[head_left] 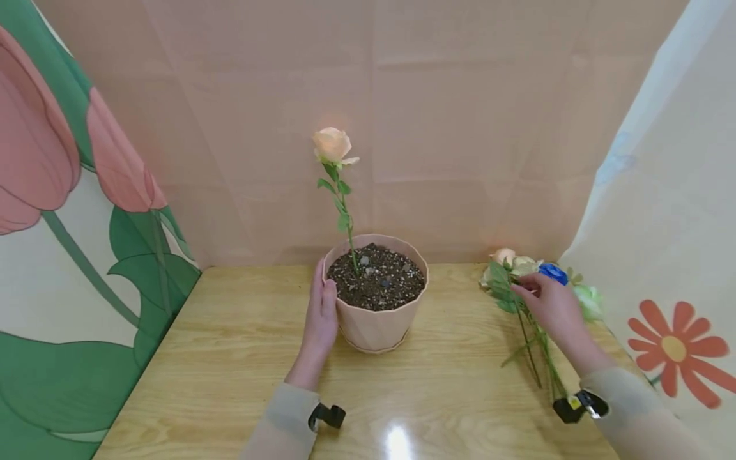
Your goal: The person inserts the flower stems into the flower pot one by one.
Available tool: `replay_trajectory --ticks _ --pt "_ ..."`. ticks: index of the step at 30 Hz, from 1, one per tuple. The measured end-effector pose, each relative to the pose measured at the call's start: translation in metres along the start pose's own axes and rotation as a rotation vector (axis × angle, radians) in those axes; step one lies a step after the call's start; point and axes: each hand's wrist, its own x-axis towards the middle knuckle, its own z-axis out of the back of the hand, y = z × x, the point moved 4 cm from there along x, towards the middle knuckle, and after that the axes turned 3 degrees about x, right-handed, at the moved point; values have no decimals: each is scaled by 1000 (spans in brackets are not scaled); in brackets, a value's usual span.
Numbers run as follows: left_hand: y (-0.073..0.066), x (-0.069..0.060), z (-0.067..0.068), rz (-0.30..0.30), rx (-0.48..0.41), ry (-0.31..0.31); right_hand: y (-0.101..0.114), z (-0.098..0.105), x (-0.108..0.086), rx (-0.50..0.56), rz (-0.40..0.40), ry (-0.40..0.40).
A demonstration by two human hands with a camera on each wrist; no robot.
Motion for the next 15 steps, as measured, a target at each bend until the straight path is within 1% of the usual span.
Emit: replay_trajectory --ticks 3,7,11,15 --pt "1 0 0 9 9 -1 -15 -7 -6 -34 -11 41" --pt "2 0 1 21 26 -7 -30 -16 -11 -72 -38 91" --pt "1 0 1 5 21 -8 -39 -22 -15 -96 -72 133" --pt "1 2 0 -2 12 -6 -42 -25 -15 -116 -87 149"
